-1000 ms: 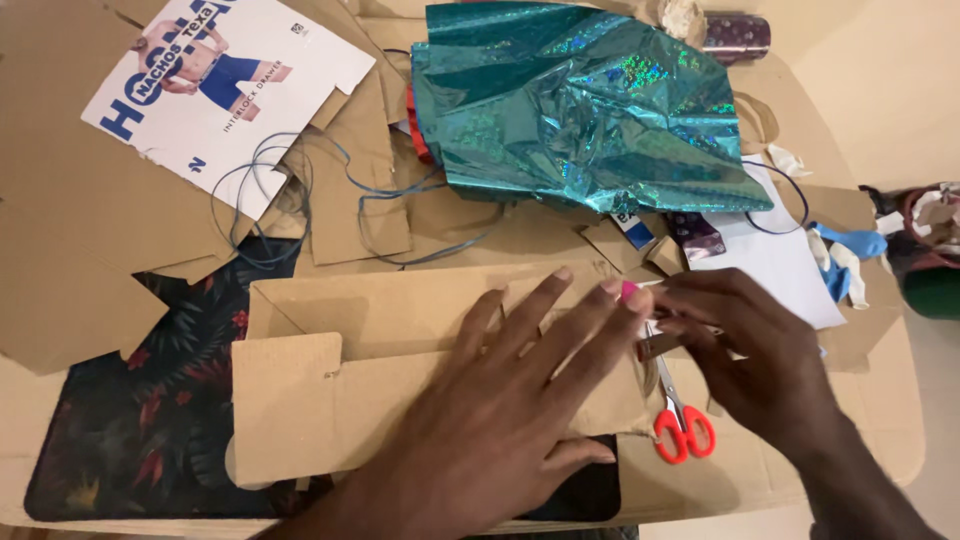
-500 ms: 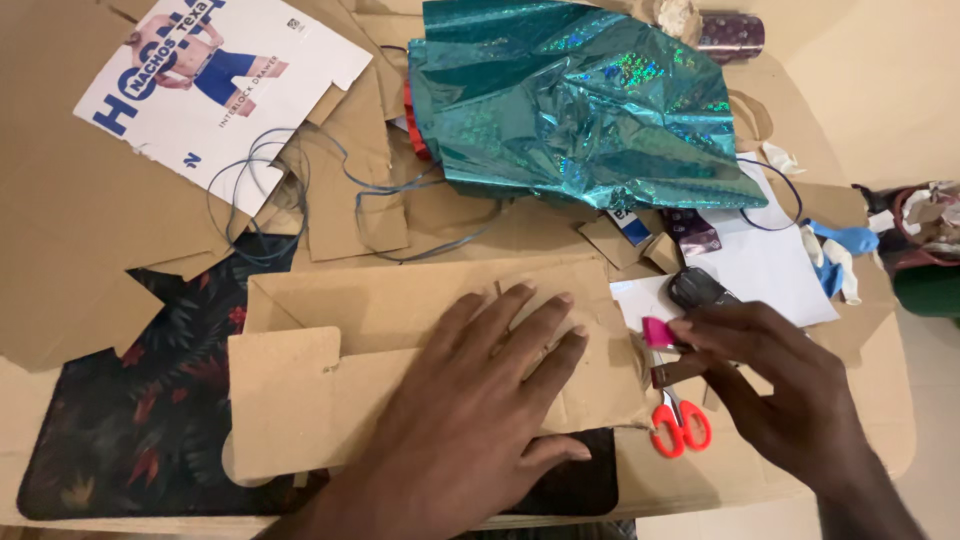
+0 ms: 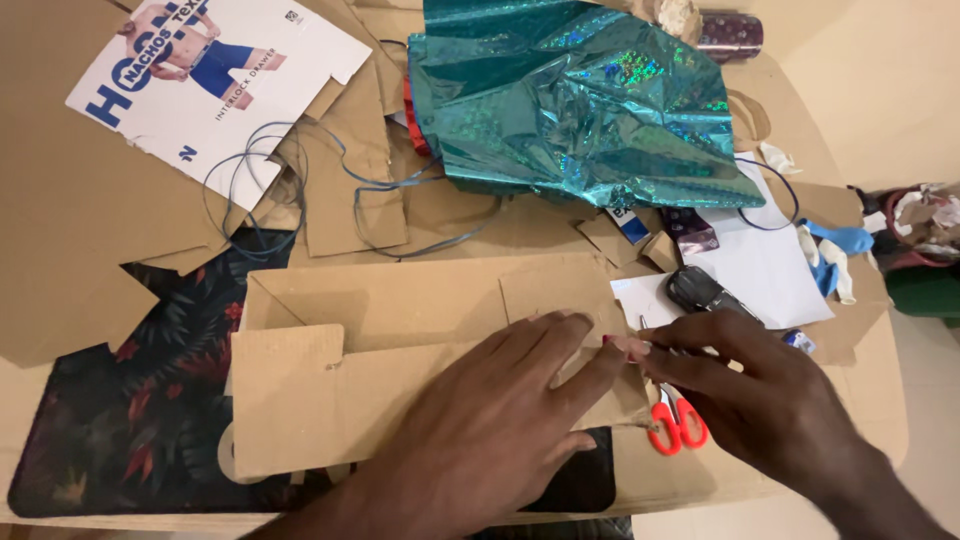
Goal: The person assembles a flat cardboard piece into a box by folding the flaps and securing them with a stapler. They then apply clear packing tape across the seams and edges, using scissors to cut the tape as needed.
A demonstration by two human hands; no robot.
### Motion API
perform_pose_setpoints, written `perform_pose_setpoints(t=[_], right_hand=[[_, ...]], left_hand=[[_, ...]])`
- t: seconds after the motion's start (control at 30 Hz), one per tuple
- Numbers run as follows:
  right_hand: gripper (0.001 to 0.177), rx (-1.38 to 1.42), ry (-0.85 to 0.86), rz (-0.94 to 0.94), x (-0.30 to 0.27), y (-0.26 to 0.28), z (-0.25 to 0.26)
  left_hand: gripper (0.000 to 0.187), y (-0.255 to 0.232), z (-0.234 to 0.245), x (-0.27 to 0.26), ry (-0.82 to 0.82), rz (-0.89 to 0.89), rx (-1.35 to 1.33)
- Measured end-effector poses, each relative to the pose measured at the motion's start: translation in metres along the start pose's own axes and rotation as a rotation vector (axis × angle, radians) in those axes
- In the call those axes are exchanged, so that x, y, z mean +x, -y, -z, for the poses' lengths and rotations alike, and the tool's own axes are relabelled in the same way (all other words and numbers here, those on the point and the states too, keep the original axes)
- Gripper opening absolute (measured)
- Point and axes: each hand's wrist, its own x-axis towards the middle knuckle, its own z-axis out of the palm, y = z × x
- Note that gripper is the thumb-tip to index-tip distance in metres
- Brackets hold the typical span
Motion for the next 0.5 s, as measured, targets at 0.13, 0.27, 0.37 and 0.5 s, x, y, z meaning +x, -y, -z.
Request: perform_pose_setpoints(t=[0.13,0.27,0.37,0.5], right_hand=[[0.035,-0.092,0.044,0.034,0.006,0.002,0.005],[0.037,-0.12,0.051,0.101,0.007,0.003,0.008],[0.049,-0.204,0.106,0.241,0.008,0.0,0.015],[0.055,-0.284,0.201,0.233,0.005,0.004,0.018]], left_hand=[[0.067,0.0,0.001,-0.002,-0.042,-0.009,-0.031],[0.055,0.0,-0.002,-0.004,-0.039,-0.037,0.087],[0.03,-0.007,-0.012,-0.004,0.018,-0.067,0.29],[0.038,-0.001,-0.017,0.0,0.008,-0.039,0.204]])
